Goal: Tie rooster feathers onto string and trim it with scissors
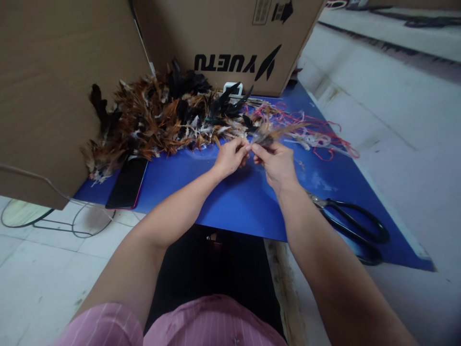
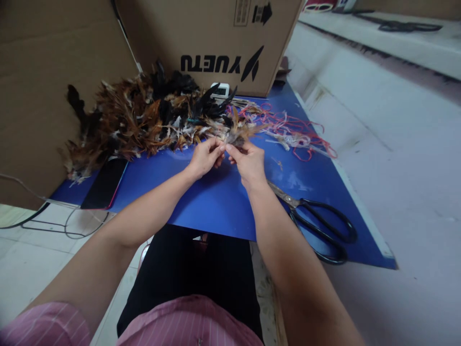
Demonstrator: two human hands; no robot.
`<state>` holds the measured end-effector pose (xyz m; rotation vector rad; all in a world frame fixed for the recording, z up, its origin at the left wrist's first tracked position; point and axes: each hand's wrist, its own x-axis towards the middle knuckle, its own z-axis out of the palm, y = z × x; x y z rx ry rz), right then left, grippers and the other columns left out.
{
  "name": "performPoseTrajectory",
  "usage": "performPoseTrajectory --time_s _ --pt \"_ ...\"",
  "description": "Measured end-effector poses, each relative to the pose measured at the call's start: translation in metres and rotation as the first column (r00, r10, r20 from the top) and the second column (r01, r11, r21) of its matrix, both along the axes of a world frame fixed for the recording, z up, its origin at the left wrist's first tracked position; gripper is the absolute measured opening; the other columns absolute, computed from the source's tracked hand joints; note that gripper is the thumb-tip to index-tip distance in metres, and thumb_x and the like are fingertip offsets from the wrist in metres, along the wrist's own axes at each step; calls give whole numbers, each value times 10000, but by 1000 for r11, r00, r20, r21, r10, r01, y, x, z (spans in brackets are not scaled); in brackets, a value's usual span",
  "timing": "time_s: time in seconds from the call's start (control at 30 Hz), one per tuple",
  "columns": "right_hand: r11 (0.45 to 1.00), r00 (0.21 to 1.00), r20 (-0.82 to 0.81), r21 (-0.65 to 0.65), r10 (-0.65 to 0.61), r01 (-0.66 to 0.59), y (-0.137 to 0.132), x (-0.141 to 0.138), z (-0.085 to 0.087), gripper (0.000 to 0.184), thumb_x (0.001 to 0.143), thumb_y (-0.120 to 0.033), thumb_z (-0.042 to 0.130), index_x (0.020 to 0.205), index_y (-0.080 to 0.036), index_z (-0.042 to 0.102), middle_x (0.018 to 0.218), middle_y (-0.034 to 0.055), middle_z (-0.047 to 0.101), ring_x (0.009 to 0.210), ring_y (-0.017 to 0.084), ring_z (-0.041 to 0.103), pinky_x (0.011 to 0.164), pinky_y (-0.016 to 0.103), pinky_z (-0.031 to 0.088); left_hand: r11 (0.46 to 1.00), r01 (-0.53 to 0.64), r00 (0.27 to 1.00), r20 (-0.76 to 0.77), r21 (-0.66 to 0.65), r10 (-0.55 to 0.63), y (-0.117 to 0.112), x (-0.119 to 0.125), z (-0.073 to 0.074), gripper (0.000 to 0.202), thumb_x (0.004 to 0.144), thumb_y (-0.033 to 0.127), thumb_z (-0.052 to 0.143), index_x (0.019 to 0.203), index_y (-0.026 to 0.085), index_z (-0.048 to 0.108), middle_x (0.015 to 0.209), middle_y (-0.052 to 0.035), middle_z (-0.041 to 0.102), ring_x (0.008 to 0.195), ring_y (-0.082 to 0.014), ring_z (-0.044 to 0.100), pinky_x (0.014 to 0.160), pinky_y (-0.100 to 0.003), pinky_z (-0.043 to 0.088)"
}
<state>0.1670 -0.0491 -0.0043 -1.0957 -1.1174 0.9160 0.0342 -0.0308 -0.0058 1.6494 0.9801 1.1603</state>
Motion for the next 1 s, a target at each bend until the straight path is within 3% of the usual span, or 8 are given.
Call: performPoseTrajectory --time_s 0.23,0.47,0.6,0.77,1.0 --pt "999 1000 16 30 26 -26 -2 1 5 181 644 -307 765 698 -197 632 569 -50 550 510 92 480 507 261 412 973 143 970 219 -182 -101 -4 1 6 236 903 281 628 741 148 520 578 62 552 423 -24 479 459 -158 390" --pt "991 993 2 60 122 -121 -3 6 8 213 632 -339 786 717 -198 652 602 -33 596 544 106 536 542 270 418 871 355 901 374 -341 -221 -10 -7 18 267 866 307 685 720 126 555 630 32 591 463 -23 496 456 -160 398" --pt "985 986 -16 40 166 -165 -4 8 9 281 603 -395 829 728 -210 658 636 -32 626 577 117 569 569 281 454 834 400 884 398 -380 -243 -9 -10 18 253 848 306 708 731 122 579 628 33 591 465 -15 481 463 -150 391" --pt "986 986 -49 60 160 -157 -3 8 8 330 586 -410 861 757 -205 667 664 -28 634 577 110 565 561 276 459 866 364 883 424 -344 -202 -10 -8 21 223 839 258 715 727 123 577 611 41 592 452 -18 476 456 -155 388" --pt "996 995 -55 25 89 -88 -2 4 7 292 579 -376 835 722 -193 659 621 -34 615 551 95 528 536 260 421 954 197 924 369 -227 -103 -10 -2 17 167 842 223 702 754 118 608 623 39 622 449 -18 496 453 -158 404"
